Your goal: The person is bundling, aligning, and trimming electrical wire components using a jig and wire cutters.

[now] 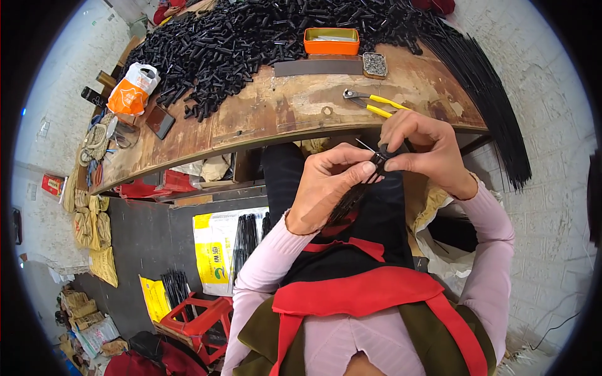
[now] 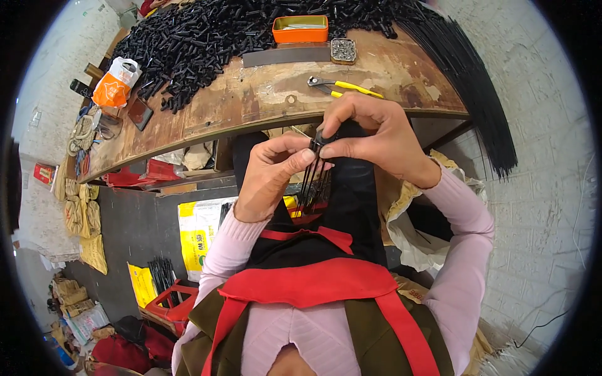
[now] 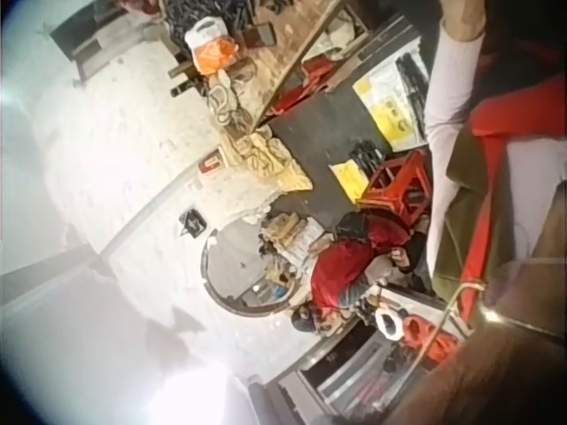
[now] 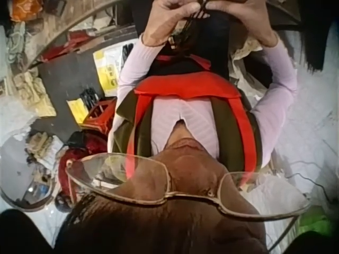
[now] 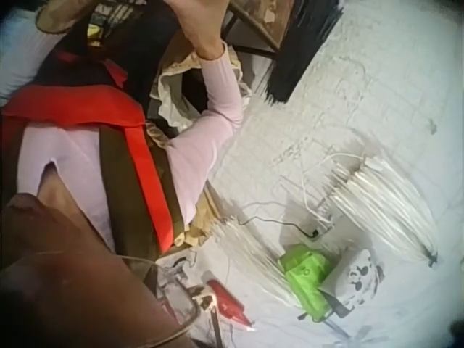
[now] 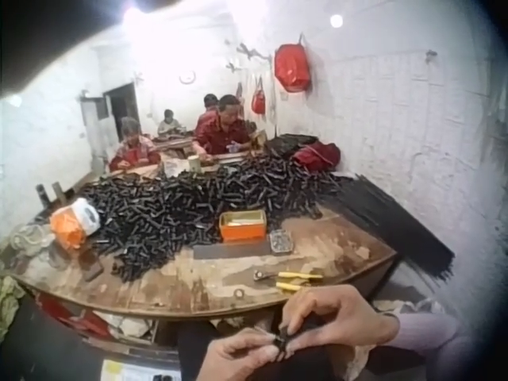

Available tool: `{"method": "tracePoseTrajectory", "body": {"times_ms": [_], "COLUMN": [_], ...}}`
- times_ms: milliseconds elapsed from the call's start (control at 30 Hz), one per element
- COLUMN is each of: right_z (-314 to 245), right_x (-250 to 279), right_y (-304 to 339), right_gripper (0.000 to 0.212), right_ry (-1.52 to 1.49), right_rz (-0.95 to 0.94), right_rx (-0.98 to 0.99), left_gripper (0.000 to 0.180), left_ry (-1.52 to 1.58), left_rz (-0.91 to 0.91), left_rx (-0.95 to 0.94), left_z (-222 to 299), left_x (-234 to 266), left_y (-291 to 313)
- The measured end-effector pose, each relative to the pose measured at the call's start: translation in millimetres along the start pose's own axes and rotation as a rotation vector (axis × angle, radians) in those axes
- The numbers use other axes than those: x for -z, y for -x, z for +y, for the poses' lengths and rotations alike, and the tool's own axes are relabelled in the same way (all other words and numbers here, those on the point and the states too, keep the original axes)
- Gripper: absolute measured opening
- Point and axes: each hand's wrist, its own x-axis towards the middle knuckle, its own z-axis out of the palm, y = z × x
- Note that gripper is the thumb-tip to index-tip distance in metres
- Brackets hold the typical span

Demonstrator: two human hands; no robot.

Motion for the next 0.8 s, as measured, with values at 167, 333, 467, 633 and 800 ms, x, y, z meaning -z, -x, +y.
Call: {"method": "tracePoseTrajectory", "body": {"times_ms": [167, 333, 467, 633, 800], "right_z": [8, 13, 17, 25, 74], "right_x": [2, 0, -25, -51, -59], "right_y": [-4, -6, -4, -5, 7], "right_gripper": [0.023, 0.023, 0.022, 0.043, 0.016], "right_ry": [-0.049, -0.116, -0.031, -0.146, -0.038], "right_rz": [-0.066, 0.07, 0.206, 0.334, 0.166], "right_rx": [0.057, -0.026, 0.038, 0.054, -0.232], "left_gripper": [0.017, 0.016, 0.034, 0.022, 0.044], "left_ry": [0.208, -0.096, -0.724, -0.466, -0.338], "left_rz": [-0.064, 0.186, 0.447, 0.382, 0.365], "left_rx": [0.118, -0.073, -0.622, -0.414, -0.374], "left_z": [3, 1, -22, 13, 34], "left_x": [6, -6, -29, -15, 1], "left_y": [-5, -6, -1, 1, 2]}}
